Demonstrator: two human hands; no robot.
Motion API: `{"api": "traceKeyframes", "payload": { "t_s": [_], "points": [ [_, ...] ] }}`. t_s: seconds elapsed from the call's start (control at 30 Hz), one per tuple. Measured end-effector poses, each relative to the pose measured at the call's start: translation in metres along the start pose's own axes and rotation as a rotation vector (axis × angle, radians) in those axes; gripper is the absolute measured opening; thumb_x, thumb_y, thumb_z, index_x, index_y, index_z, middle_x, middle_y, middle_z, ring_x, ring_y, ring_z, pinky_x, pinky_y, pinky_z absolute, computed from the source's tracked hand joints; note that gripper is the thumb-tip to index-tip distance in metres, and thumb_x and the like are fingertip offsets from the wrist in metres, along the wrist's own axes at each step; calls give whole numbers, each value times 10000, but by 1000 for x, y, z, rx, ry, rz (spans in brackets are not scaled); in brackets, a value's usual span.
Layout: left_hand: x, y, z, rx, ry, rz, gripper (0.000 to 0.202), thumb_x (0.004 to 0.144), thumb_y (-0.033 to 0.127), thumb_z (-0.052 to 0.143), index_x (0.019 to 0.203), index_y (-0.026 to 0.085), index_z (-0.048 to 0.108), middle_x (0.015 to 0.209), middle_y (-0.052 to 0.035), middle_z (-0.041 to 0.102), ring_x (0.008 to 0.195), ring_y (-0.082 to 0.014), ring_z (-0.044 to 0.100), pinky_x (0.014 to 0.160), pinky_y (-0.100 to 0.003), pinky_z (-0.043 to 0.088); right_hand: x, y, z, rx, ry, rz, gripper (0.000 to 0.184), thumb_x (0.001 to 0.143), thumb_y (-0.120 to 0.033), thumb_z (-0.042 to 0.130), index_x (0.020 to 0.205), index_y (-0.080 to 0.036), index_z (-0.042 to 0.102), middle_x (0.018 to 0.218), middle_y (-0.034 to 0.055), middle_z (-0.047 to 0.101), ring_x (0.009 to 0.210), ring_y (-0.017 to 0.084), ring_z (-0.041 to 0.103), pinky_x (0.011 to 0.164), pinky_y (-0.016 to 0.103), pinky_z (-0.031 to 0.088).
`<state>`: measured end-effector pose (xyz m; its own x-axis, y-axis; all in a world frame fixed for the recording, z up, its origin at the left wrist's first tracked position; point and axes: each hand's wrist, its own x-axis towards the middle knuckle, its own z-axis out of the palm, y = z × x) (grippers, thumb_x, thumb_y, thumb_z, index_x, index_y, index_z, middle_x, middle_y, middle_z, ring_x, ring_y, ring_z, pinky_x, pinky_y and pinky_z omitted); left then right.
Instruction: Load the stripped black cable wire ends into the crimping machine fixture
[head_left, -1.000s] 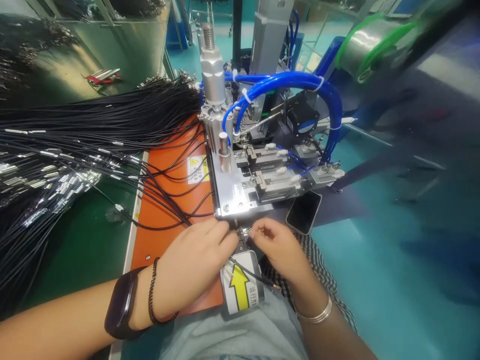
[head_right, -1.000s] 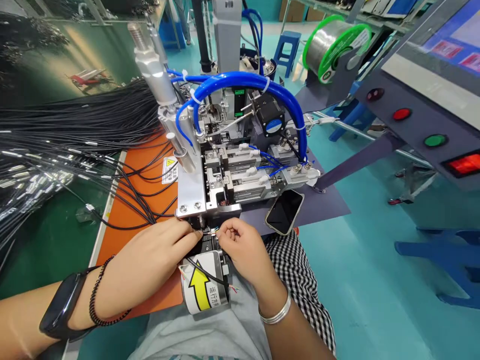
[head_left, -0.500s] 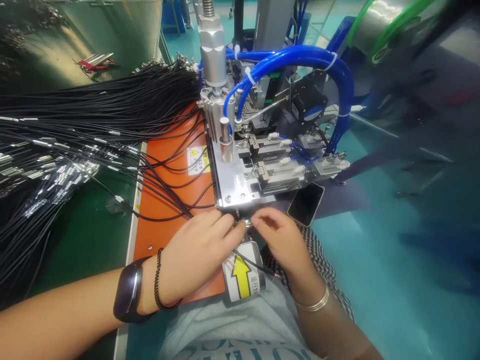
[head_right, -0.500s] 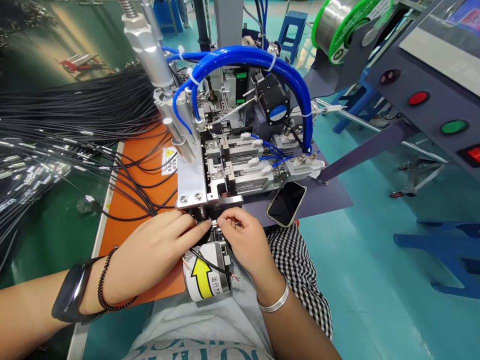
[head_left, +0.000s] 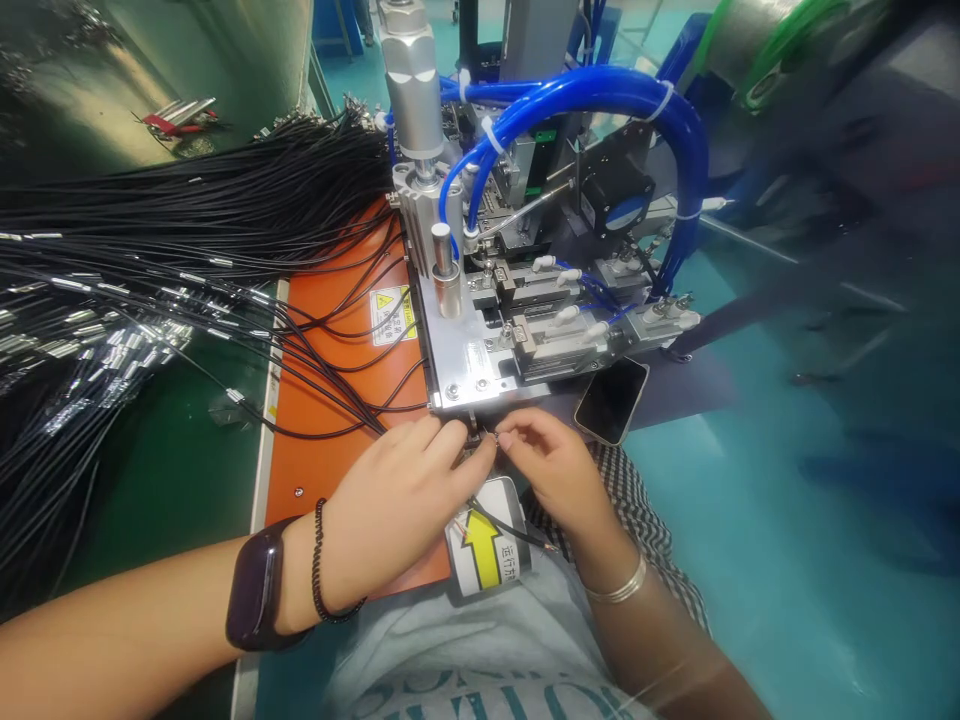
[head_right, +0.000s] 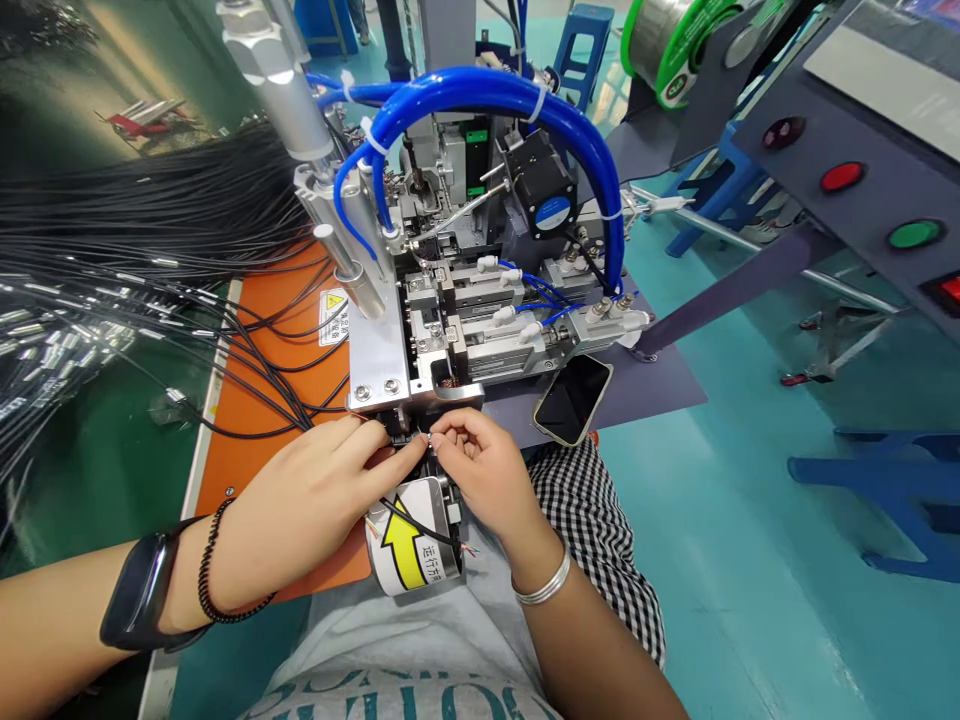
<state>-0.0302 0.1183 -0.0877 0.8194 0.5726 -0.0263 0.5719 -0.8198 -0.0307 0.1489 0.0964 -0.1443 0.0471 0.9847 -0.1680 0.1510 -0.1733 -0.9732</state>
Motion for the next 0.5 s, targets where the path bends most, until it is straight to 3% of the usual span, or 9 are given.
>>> {"api": "traceKeyframes", "payload": {
  "t_s": [0.3,0.5],
  "points": [
    [-1,0,1,22,26,8,486,797,3,383,1245,171,472,853,-56,496,756,-207,462,643,-337,428,-2,3,-2,28,-13,10,114,823,-297,559,795,-189,585,743,-12,559,691,124,513,615,232,416],
    [2,6,-3,82,-34,-16,510,786,6,391,1254,199,456,834,-46,469,748,-217,466,615,-342,429,3,-1,1,79,-89,125,111,802,-215,500,701,-185,535,644,-47,474,605,96,427,557,212,345]
  ]
}}
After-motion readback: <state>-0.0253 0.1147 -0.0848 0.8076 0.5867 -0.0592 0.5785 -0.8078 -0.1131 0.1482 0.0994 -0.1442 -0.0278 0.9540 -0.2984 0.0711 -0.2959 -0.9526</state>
